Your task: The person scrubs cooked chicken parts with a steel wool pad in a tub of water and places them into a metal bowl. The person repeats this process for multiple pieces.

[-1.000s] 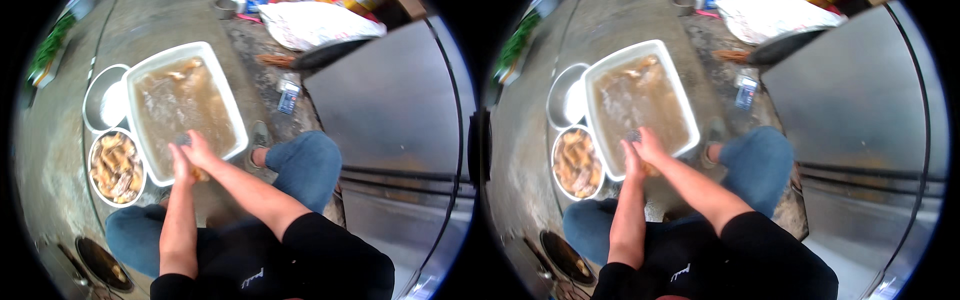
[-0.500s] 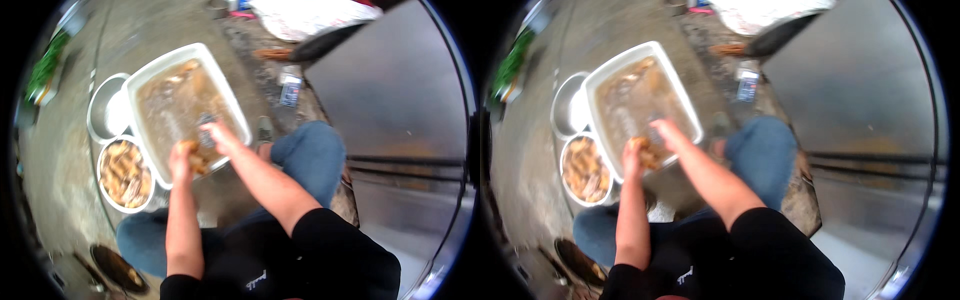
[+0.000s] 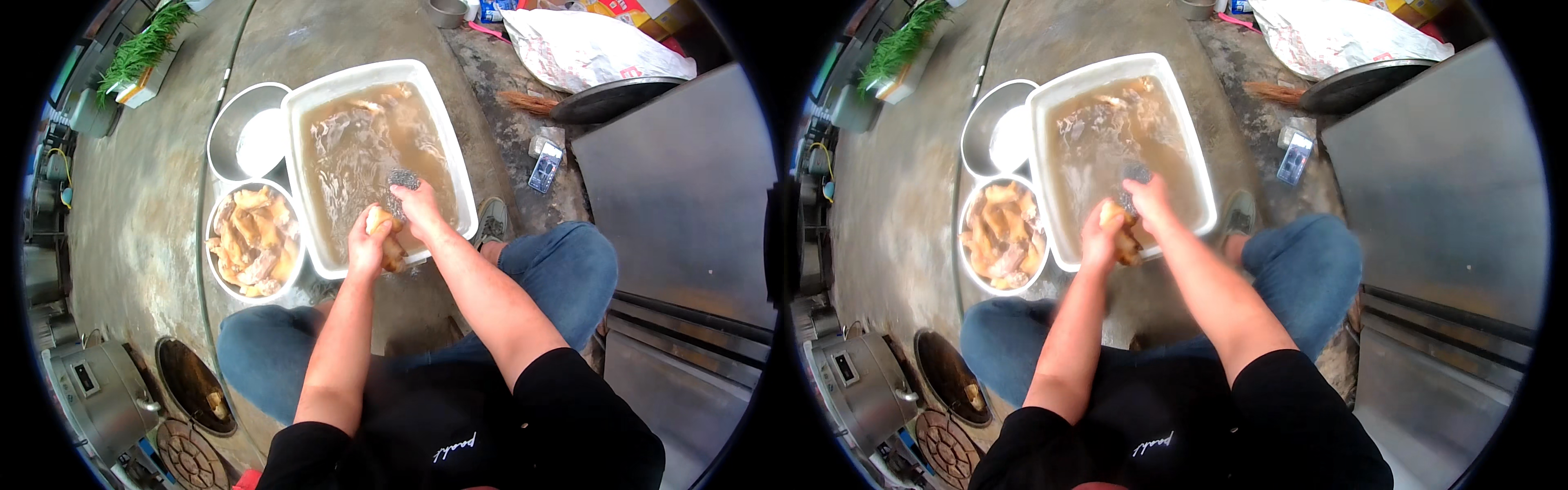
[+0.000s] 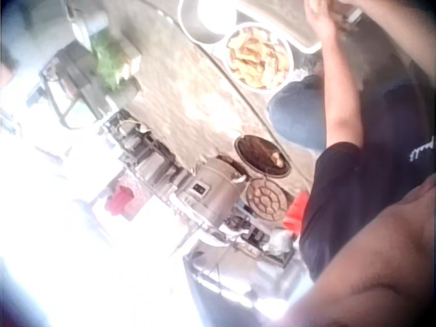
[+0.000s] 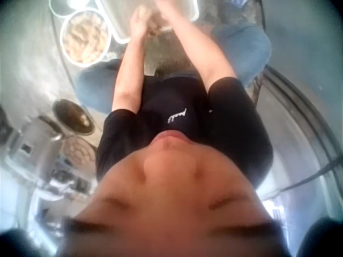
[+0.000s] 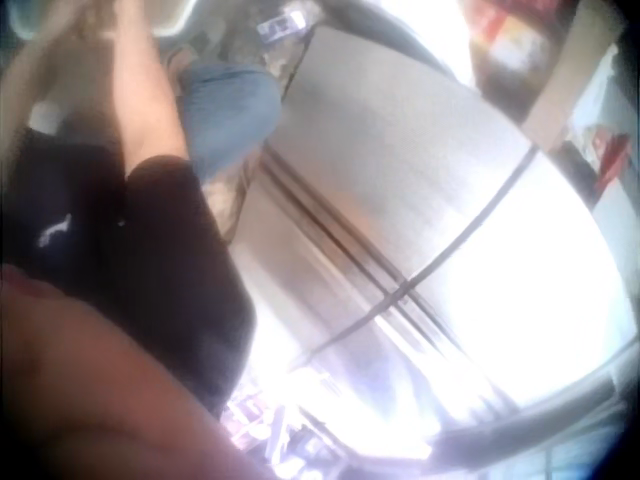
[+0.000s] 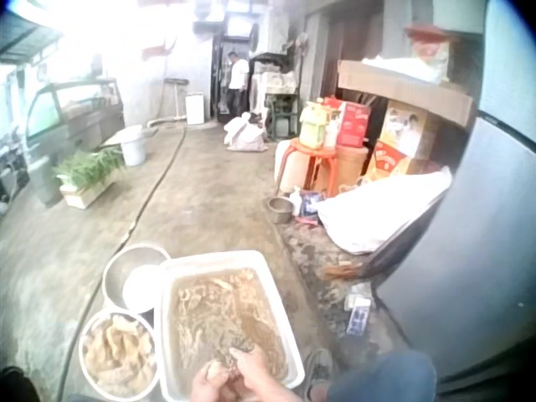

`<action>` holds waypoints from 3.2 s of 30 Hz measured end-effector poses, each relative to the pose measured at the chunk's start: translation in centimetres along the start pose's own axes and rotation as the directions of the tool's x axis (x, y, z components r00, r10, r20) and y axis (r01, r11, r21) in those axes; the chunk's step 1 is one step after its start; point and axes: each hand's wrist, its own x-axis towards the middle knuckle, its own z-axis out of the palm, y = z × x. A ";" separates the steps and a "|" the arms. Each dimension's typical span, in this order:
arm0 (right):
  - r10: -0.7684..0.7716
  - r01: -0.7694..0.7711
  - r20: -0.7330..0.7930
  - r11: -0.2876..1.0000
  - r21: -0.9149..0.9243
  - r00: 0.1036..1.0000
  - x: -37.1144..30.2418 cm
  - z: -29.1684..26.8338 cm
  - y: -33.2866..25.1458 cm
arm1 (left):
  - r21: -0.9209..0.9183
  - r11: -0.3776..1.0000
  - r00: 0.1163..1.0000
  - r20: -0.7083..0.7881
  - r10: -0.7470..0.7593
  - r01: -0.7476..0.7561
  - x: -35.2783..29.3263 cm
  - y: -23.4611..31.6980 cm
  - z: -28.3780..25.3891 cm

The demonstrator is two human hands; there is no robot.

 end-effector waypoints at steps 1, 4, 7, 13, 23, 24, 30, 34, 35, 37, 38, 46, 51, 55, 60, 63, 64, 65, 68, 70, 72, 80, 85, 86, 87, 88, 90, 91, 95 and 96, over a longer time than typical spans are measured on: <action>-0.019 0.016 0.048 0.998 0.060 0.999 0.5 -0.3 -0.3 | 0.045 0.999 1.000 -0.027 0.015 -0.013 0.1 0.2 -0.2; -0.148 0.197 0.139 0.858 -0.475 0.979 -4.2 1.2 -1.4 | 0.027 1.000 0.999 -0.043 0.011 -0.010 0.4 -0.3 -1.1; -0.260 0.278 0.103 0.860 -0.428 0.960 -3.8 1.6 1.0 | 0.074 0.994 0.988 -0.127 0.093 -0.084 1.4 -1.8 -0.7; 0.090 -0.109 -0.190 0.989 -0.097 0.978 -0.5 0.8 0.3 | -0.057 0.998 0.999 -0.011 -0.033 0.032 0.8 0.0 -0.8; -0.044 -0.012 -0.205 0.965 -0.262 0.978 -1.2 1.3 2.9 | -0.055 0.992 0.992 -0.033 -0.119 0.117 1.0 0.5 -0.5; 0.042 -0.077 -0.226 0.986 -0.148 0.973 0.2 0.7 3.7 | -0.054 0.983 0.984 0.006 -0.176 0.176 1.1 0.6 -0.3; -0.082 0.030 -0.041 0.710 -0.703 0.996 2.6 -1.7 3.5 | -0.187 0.883 0.903 0.090 -0.421 0.430 3.3 -2.9 -2.6; -0.002 0.093 0.101 0.406 -0.909 0.995 3.7 -3.6 0.4 | -0.342 0.827 0.895 0.182 -0.408 0.447 3.7 -2.7 -3.0; -0.007 0.113 0.120 0.380 -0.918 0.993 4.4 -4.0 0.7 | -0.376 0.816 0.897 0.143 -0.417 0.440 4.0 -2.9 -3.0; -0.071 0.227 0.215 0.268 -0.936 0.974 5.7 -5.6 2.5 | -0.432 0.767 0.880 0.233 -0.414 0.475 4.8 -3.1 -3.6; 0.072 0.175 0.196 0.228 -0.958 0.978 5.7 -5.3 2.5 | -0.485 0.702 0.852 0.248 -0.462 0.522 4.8 -3.1 -4.2; 0.273 -0.027 0.163 0.579 -0.815 0.948 4.9 -3.7 3.7 | -0.464 0.805 0.899 -0.040 -0.437 0.370 4.5 -2.3 -3.6; 0.327 -0.111 0.394 0.870 -0.480 0.859 1.9 -0.6 0.0 | -0.313 0.923 0.935 -0.200 -0.294 0.223 4.1 -2.9 -2.8; 0.015 0.275 0.422 0.738 -0.617 0.906 -1.2 0.6 1.3 | -0.449 0.868 0.947 -0.122 -0.298 0.215 3.2 -1.8 -1.5; -0.158 0.117 -0.040 0.860 -0.497 0.987 3.0 -0.9 8.5 | -0.286 0.922 0.950 -0.094 -0.297 0.260 3.0 -2.0 -0.6; 0.383 -0.390 -0.078 0.890 -0.235 0.921 1.9 0.8 5.8 | -0.258 0.935 0.960 -0.068 -0.270 0.244 2.3 -4.3 -3.6; 0.414 -0.421 -0.076 0.880 -0.222 0.907 2.3 0.5 5.2 | -0.241 0.946 0.971 -0.047 -0.233 0.216 2.2 -4.2 -3.2; 0.445 -0.451 -0.074 0.868 -0.209 0.892 2.4 0.2 4.6 | -0.224 0.957 0.980 -0.024 -0.196 0.186 2.4 -4.1 -2.9; 0.349 -0.330 0.178 0.935 -0.128 0.920 1.1 -0.8 3.6 | -0.093 0.981 0.983 -0.060 -0.176 0.170 2.9 -3.3 -3.0; 0.239 -0.154 0.203 0.920 -0.361 0.949 -0.6 -0.5 3.7 | -0.207 0.955 0.971 -0.067 -0.230 0.212 2.6 -2.7 -2.5; 0.090 0.054 0.229 0.831 -0.554 0.969 -1.8 0.7 2.6 | -0.458 0.850 0.942 -0.074 -0.326 0.259 1.4 -1.8 -1.6; 0.044 -0.158 -0.240 0.862 -0.482 0.970 1.2 -0.5 6.1 | 0.017 0.992 0.984 0.128 -0.128 0.126 3.0 -7.9 -4.1; -0.192 0.302 0.235 0.676 -0.672 0.953 -0.2 -0.1 3.0 | 0.179 0.948 0.911 0.277 -0.307 0.265 4.7 -7.0 -6.3; -0.204 0.285 0.199 0.661 -0.694 0.959 -1.0 0.7 2.4 | 0.167 0.955 0.929 0.242 -0.280 0.245 4.5 -7.4 -6.4; -0.216 0.254 0.147 0.642 -0.723 0.965 -1.5 0.7 1.9 | 0.151 0.961 0.940 0.221 -0.261 0.231 4.2 -7.3 -5.4; -0.185 0.163 0.026 0.782 -0.602 0.982 -0.4 -0.1 2.9 | 0.122 0.969 0.939 0.246 -0.239 0.215 4.2 -6.9 -4.2; -0.051 -0.001 -0.185 0.962 -0.272 0.981 3.6 -2.4 6.2 | 0.056 0.978 0.934 0.292 -0.207 0.199 3.7 -6.4 -2.1; -0.026 -0.034 -0.255 0.973 -0.230 0.966 3.6 -2.0 6.8 | 0.083 0.976 0.945 0.247 -0.214 0.199 3.3 -6.3 -2.2; -0.043 -0.094 -0.267 0.873 -0.478 0.963 5.6 -3.5 7.0 | -0.061 0.975 0.966 0.158 -0.203 0.214 1.9 -4.0 -2.6; -0.061 -0.081 -0.200 0.773 -0.630 0.978 6.5 -5.1 6.8 | -0.160 0.962 0.968 0.159 -0.196 0.221 1.8 -3.3 -2.6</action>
